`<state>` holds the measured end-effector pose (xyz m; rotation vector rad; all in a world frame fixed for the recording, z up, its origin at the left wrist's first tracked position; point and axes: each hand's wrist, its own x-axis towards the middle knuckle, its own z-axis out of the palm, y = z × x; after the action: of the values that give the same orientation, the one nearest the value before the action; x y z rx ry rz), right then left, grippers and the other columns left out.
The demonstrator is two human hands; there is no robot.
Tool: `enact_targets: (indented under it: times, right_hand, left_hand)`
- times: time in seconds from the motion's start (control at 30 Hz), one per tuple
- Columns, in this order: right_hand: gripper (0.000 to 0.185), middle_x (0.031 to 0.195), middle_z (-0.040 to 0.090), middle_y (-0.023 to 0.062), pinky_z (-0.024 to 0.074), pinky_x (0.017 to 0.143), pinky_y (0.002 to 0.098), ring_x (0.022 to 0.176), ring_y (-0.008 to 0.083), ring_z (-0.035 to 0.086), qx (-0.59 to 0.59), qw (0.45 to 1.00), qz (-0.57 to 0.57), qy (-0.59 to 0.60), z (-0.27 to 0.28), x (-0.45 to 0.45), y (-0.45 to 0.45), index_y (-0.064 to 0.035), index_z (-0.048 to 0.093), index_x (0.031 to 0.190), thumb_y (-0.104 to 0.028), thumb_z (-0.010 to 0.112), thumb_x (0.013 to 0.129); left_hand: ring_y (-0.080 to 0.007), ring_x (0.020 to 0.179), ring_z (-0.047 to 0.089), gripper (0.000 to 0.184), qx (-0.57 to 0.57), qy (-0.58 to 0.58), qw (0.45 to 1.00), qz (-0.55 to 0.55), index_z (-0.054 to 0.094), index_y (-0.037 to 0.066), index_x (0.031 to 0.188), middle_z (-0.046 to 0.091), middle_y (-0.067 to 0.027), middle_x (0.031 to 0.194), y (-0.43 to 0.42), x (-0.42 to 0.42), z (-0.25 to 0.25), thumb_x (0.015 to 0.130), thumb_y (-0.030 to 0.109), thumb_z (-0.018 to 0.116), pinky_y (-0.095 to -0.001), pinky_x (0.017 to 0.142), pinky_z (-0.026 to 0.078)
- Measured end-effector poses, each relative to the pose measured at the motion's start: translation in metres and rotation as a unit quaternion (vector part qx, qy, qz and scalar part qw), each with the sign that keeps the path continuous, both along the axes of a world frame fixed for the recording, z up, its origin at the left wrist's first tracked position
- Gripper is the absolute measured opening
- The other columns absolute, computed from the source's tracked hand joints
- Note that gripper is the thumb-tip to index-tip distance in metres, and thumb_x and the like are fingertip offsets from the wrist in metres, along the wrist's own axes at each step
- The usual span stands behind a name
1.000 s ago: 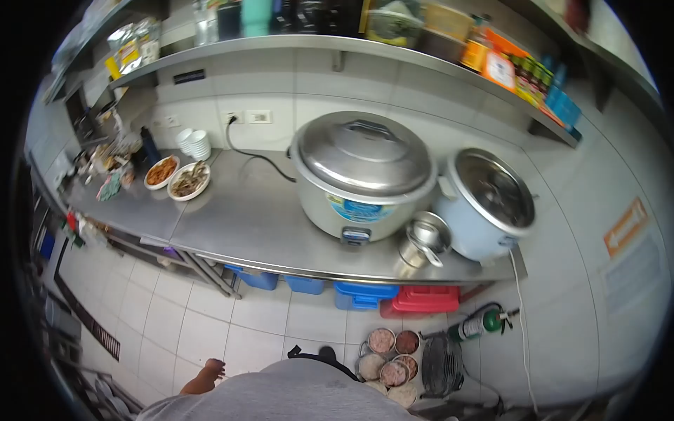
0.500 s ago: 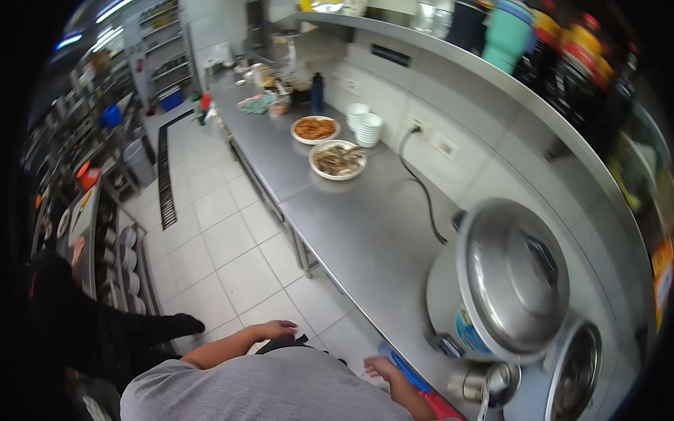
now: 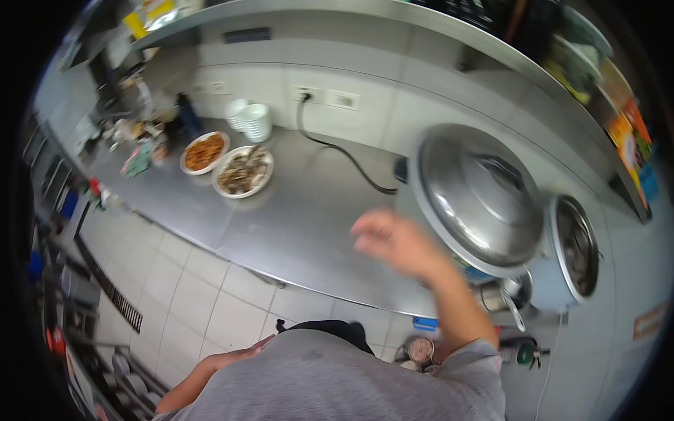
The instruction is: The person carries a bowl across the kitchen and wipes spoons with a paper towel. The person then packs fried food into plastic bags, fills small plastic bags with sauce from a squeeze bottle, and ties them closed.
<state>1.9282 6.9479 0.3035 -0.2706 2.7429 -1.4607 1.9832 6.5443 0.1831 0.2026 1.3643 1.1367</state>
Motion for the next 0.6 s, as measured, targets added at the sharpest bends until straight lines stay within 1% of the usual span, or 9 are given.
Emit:
enact_targets:
  times: [0.07, 0.1, 0.17, 0.2, 0.23, 0.3, 0.37, 0.43, 0.6]
  right_hand:
    - [0.030, 0.112, 0.059, 0.0134, 0.0445, 0.091, 0.0372, 0.104, 0.0306, 0.057, 0.221, 0.955, -0.150, 0.129, 0.040, -0.008, 0.078, -0.0043, 0.061, 0.106, -0.017, 0.067, 0.080]
    - [0.035, 0.118, 0.057, 0.0160, 0.0434, 0.093, 0.0383, 0.107, 0.0340, 0.055, 0.372, 0.891, -0.204, 0.162, 0.052, -0.015, 0.129, -0.0046, 0.061, 0.111, -0.015, 0.066, 0.079]
    - [0.043, 0.122, 0.056, 0.0169, 0.0421, 0.096, 0.0381, 0.111, 0.0340, 0.054, 0.422, 0.852, -0.294, 0.097, 0.066, -0.022, 0.212, -0.0054, 0.058, 0.119, -0.011, 0.067, 0.077]
    - [0.043, 0.122, 0.056, 0.0169, 0.0421, 0.096, 0.0381, 0.111, 0.0340, 0.054, 0.427, 0.850, -0.294, 0.097, 0.070, -0.023, 0.242, -0.0054, 0.058, 0.119, -0.011, 0.067, 0.077]
    - [0.049, 0.121, 0.057, 0.0169, 0.0420, 0.096, 0.0374, 0.110, 0.0337, 0.054, 0.415, 0.867, -0.276, -0.006, 0.073, -0.025, 0.266, -0.0058, 0.056, 0.122, -0.008, 0.068, 0.075]
    - [0.055, 0.120, 0.058, 0.0169, 0.0420, 0.096, 0.0367, 0.110, 0.0334, 0.055, 0.402, 0.875, -0.248, -0.109, 0.073, -0.031, 0.292, -0.0062, 0.053, 0.126, -0.005, 0.068, 0.073]
    - [0.052, 0.116, 0.059, 0.0184, 0.0418, 0.096, 0.0374, 0.109, 0.0344, 0.054, 0.446, 0.872, -0.196, -0.043, 0.062, -0.033, 0.300, -0.0065, 0.052, 0.127, -0.005, 0.066, 0.077]
    - [0.048, 0.113, 0.060, 0.0187, 0.0425, 0.093, 0.0386, 0.107, 0.0359, 0.055, 0.459, 0.867, -0.191, -0.023, 0.053, -0.032, 0.307, -0.0056, 0.052, 0.125, -0.005, 0.064, 0.079]
    - [0.042, 0.113, 0.060, 0.0200, 0.0433, 0.090, 0.0395, 0.106, 0.0363, 0.056, 0.424, 0.887, -0.181, -0.006, 0.064, -0.028, 0.328, -0.0028, 0.054, 0.120, -0.006, 0.063, 0.080]
  left_hand:
    - [-0.0246, 0.140, 0.014, 0.079, -0.007, 0.018, 0.999, -0.040, 0.006, 0.013, 0.149, 0.013, -0.0104, 0.153, 0.012, -0.016, 0.007, 0.093, 0.059, 0.036, -0.0383, 0.111, 0.020]
    - [-0.0256, 0.139, 0.019, 0.080, -0.031, 0.020, 0.998, -0.053, 0.012, 0.012, 0.148, 0.019, -0.0122, 0.152, 0.015, -0.023, 0.007, 0.091, 0.060, 0.039, -0.0377, 0.110, 0.023]
    - [-0.0266, 0.138, 0.024, 0.081, -0.050, 0.023, 0.996, -0.066, 0.017, 0.011, 0.148, 0.024, -0.0140, 0.150, 0.026, -0.038, 0.010, 0.090, 0.061, 0.042, -0.0371, 0.109, 0.025]
    - [-0.0280, 0.133, 0.033, 0.076, -0.121, 0.084, 0.979, -0.142, 0.026, 0.009, 0.144, 0.034, -0.0159, 0.144, 0.034, -0.049, 0.015, 0.090, 0.057, 0.046, -0.0362, 0.107, 0.029]
    - [-0.0294, 0.128, 0.042, 0.071, -0.191, 0.143, 0.948, -0.212, 0.035, 0.007, 0.141, 0.043, -0.0179, 0.138, 0.044, -0.057, 0.019, 0.090, 0.054, 0.050, -0.0352, 0.105, 0.032]
    - [-0.0311, 0.118, 0.051, 0.067, -0.194, 0.300, 0.912, -0.204, 0.044, 0.005, 0.134, 0.053, -0.0194, 0.128, 0.068, -0.063, 0.025, 0.086, 0.050, 0.058, -0.0366, 0.098, 0.041]
    - [-0.0298, 0.116, 0.053, 0.063, -0.212, 0.320, 0.916, -0.120, 0.044, 0.006, 0.134, 0.053, -0.0174, 0.128, 0.104, -0.071, 0.039, 0.086, 0.043, 0.062, -0.0365, 0.093, 0.045]
    - [-0.0264, 0.113, 0.054, 0.053, -0.127, 0.346, 0.930, -0.011, 0.044, 0.004, 0.134, 0.055, -0.0153, 0.126, 0.131, -0.073, 0.033, 0.090, 0.029, 0.060, -0.0356, 0.093, 0.045]
    - [-0.0209, 0.111, 0.054, 0.044, 0.047, 0.252, 0.939, 0.230, 0.047, 0.004, 0.131, 0.055, -0.0122, 0.123, 0.199, -0.048, 0.016, 0.092, 0.022, 0.057, -0.0327, 0.096, 0.041]
